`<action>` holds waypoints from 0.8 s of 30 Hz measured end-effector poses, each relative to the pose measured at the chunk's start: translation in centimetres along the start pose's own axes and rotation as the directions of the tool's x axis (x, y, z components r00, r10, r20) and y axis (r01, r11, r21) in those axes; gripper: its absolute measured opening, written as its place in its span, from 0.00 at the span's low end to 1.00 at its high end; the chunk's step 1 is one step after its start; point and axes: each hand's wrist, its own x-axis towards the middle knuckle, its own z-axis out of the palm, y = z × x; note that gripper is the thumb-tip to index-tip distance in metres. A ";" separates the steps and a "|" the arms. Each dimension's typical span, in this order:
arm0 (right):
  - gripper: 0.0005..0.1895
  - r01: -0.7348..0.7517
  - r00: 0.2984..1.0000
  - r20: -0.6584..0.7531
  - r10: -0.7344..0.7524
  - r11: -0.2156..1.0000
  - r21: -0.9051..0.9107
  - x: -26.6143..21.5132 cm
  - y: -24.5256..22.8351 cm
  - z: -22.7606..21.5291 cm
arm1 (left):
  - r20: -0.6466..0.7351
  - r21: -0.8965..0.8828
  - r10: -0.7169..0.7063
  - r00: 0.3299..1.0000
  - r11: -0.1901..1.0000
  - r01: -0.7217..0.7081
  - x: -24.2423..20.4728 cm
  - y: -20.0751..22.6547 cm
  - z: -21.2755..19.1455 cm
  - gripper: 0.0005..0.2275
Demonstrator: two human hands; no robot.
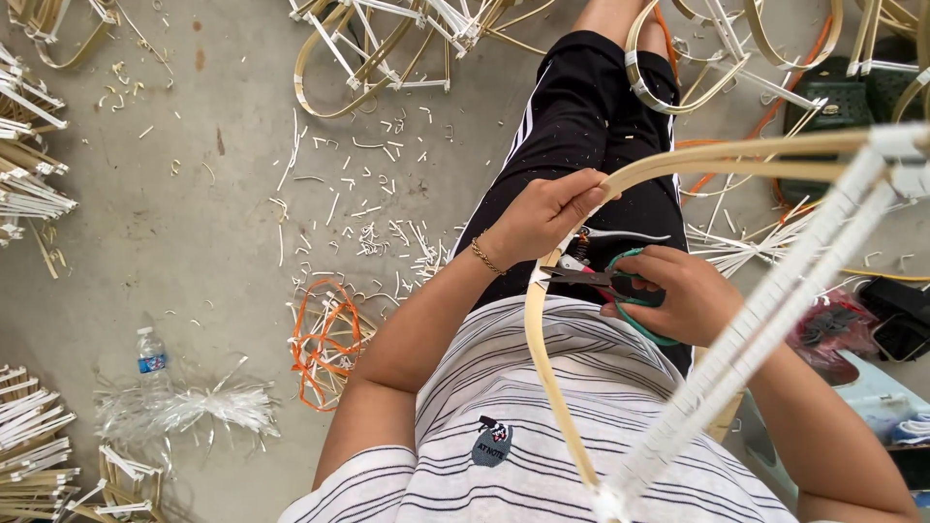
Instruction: Assembling and finishing wooden frame components for furniture using hand tools.
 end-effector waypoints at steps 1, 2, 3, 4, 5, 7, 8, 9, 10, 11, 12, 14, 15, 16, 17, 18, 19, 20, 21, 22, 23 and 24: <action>0.29 0.003 1.000 0.001 -0.003 1.000 -0.001 0.1 0.3 0.4 | -0.003 0.001 0.001 1.000 1.000 -0.001 0.1 0.0 0.0 0.12; 0.29 -0.028 1.000 -0.002 0.028 1.000 0.004 0.1 0.7 0.8 | 0.007 -0.011 -0.034 0.999 0.999 0.034 0.1 0.1 0.0 0.12; 0.29 -0.058 0.998 -0.006 0.058 0.998 0.009 0.2 1.1 1.3 | 0.017 -0.024 -0.069 0.997 0.997 0.069 0.1 0.1 0.1 0.12; 0.29 -0.056 0.998 -0.006 0.056 0.998 0.008 0.3 0.8 1.1 | 0.015 -0.022 -0.067 0.998 0.997 0.068 0.2 -0.1 0.1 0.12; 0.30 -0.090 0.996 0.020 0.090 0.996 0.010 0.5 0.6 1.0 | 0.014 -0.019 -0.065 0.998 0.998 0.065 0.3 -0.2 0.1 0.12; 0.30 -0.126 0.991 0.048 0.125 0.992 0.012 0.4 0.7 0.9 | 0.014 -0.017 -0.063 0.998 0.998 0.063 0.4 -0.2 0.1 0.12; 0.29 -0.139 0.988 0.080 0.133 0.988 0.071 0.3 0.9 0.9 | 0.008 0.014 -0.047 0.999 0.999 0.047 0.5 -0.1 0.0 0.11; 0.28 -0.153 0.984 0.112 0.139 0.980 0.130 0.2 1.2 0.9 | 0.002 0.045 -0.030 1.000 0.999 0.030 0.6 0.0 0.0 0.10; 0.28 -0.154 0.984 0.112 0.139 0.980 0.129 0.0 1.0 1.0 | 0.001 0.044 -0.030 1.000 0.999 0.030 0.6 0.2 0.0 0.10; 0.28 -0.171 0.983 0.090 0.160 0.975 0.139 -0.1 0.9 1.1 | -0.001 0.078 -0.009 1.000 0.997 0.009 0.7 0.3 0.0 0.10; 0.28 -0.188 0.981 0.068 0.180 0.971 0.149 -0.2 0.7 1.1 | -0.002 0.112 0.012 1.000 0.994 -0.012 0.7 0.4 -0.1 0.10; 0.28 -0.183 0.983 0.018 0.182 0.979 0.092 -0.3 -0.2 1.2 | 0.005 0.130 0.028 1.000 0.991 -0.029 0.8 0.5 0.2 0.10; 0.28 -0.179 0.983 -0.033 0.180 0.983 0.036 -0.3 -0.6 1.2 | 0.013 0.148 0.044 0.999 0.988 -0.046 0.8 0.5 0.3 0.10; 0.28 -0.179 0.983 -0.031 0.180 0.983 0.036 -0.4 -0.5 1.1 | 0.012 0.148 0.043 0.999 0.988 -0.045 0.9 0.5 0.3 0.10; 0.28 -0.156 0.987 -0.035 0.157 0.987 0.040 -0.4 -0.3 1.0 | 0.020 0.141 0.049 0.999 0.989 -0.051 0.9 0.4 0.2 0.10; 0.28 -0.132 0.990 -0.039 0.134 0.990 0.044 -0.4 -0.1 0.9 | 0.028 0.134 0.056 0.998 0.989 -0.059 1.0 0.4 0.2 0.11; 0.28 -0.132 0.990 -0.039 0.134 0.990 0.043 -0.5 0.2 0.8 | 0.028 0.134 0.056 0.998 0.989 -0.059 1.1 0.6 0.1 0.11; 0.29 -0.145 0.989 -0.011 0.145 0.989 0.031 -0.5 0.6 0.7 | 0.035 0.119 0.045 0.998 0.992 -0.049 1.2 0.7 0.0 0.11; 0.30 -0.157 0.987 0.017 0.157 0.987 0.018 -0.5 1.0 0.5 | 0.042 0.104 0.034 0.999 0.994 -0.038 1.3 0.8 -0.1 0.11; 0.30 -0.157 0.987 0.017 0.157 0.987 0.017 -0.5 1.0 0.6 | 0.041 0.103 0.034 0.999 0.994 -0.038 1.2 0.8 0.0 0.11; 0.29 -0.122 0.992 -0.010 0.122 0.992 0.019 -0.6 1.0 0.6 | 0.046 0.104 0.017 0.999 0.994 -0.022 1.2 0.7 0.1 0.11; 0.29 -0.087 0.995 -0.038 0.088 0.996 0.021 -0.6 1.1 0.7 | 0.051 0.105 0.001 0.999 0.994 -0.006 1.2 0.6 0.2 0.11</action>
